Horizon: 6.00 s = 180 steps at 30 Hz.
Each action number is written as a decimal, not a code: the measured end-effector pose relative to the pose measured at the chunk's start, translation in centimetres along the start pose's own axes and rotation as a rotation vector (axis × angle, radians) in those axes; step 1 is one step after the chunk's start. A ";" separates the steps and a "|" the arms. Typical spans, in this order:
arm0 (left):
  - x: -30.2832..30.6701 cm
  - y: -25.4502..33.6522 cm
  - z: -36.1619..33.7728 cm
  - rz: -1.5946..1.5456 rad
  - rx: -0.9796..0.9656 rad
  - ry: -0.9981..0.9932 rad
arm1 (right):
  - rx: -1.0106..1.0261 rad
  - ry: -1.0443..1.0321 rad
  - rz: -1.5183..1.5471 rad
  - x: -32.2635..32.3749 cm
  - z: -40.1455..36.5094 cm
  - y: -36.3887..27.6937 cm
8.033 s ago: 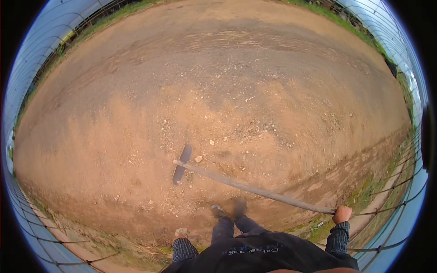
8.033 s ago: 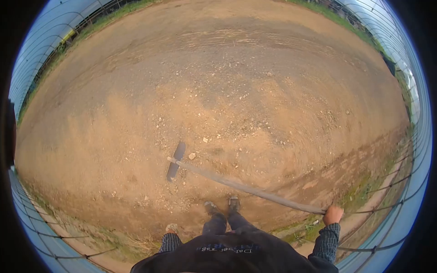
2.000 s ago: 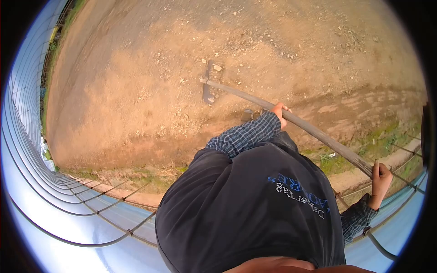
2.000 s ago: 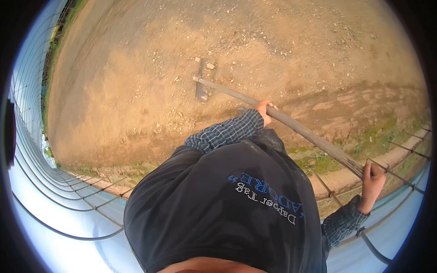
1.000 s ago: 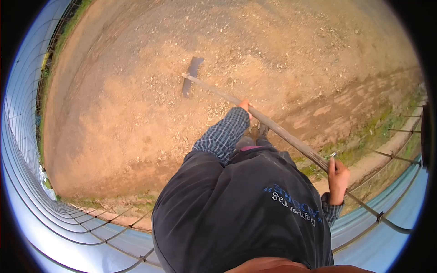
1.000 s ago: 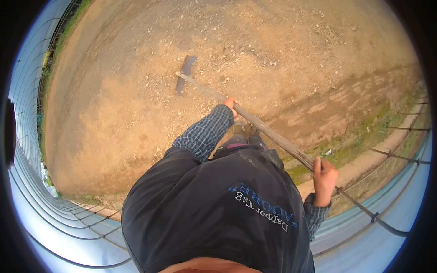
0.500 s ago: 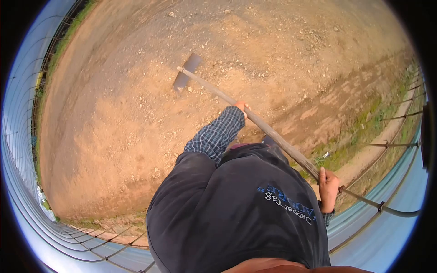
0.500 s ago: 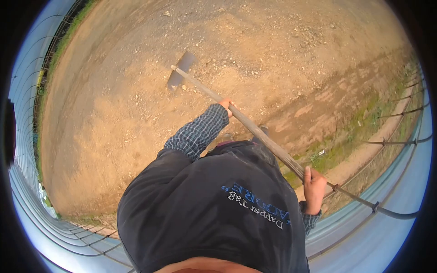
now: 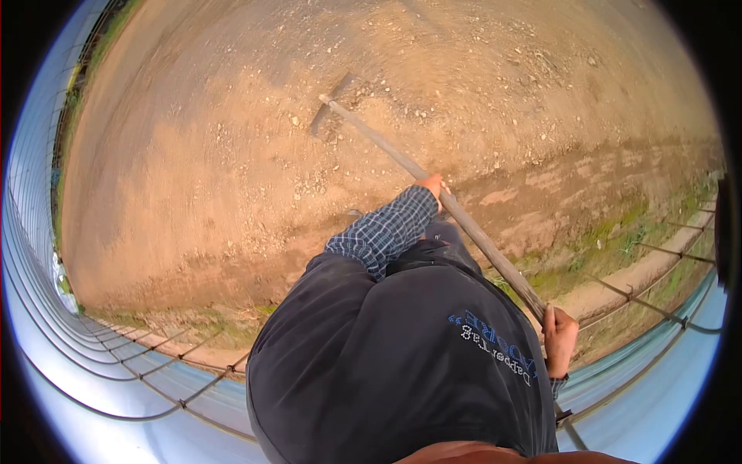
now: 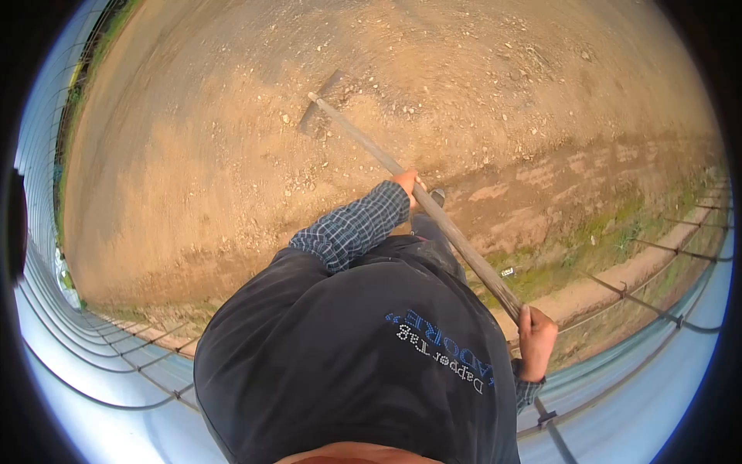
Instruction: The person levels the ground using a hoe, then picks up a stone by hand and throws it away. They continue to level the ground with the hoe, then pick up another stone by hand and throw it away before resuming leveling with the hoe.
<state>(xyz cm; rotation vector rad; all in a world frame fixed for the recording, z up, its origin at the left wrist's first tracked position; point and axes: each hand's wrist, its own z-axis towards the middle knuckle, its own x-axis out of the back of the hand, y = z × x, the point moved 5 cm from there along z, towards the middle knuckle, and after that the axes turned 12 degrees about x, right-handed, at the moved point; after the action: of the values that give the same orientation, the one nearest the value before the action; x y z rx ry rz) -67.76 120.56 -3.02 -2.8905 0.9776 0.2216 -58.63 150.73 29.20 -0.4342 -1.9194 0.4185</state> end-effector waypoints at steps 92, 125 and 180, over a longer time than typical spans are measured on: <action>-3.0 -10.6 1.0 -0.598 0.261 -0.054 | 0.271 0.017 -0.107 11.1 14.8 9.9; -19.9 -13.4 3.9 -0.450 0.255 -0.151 | 0.336 0.078 -0.118 21.8 22.3 18.2; -30.2 -17.4 -0.1 -0.031 0.346 -0.228 | -0.190 0.340 0.087 27.2 6.0 19.6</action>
<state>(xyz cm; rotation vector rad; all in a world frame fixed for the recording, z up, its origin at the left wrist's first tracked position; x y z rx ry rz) -80.91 152.35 2.56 -2.5001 0.8368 0.3345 -71.88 180.44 39.34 -0.6711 -1.6175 0.2018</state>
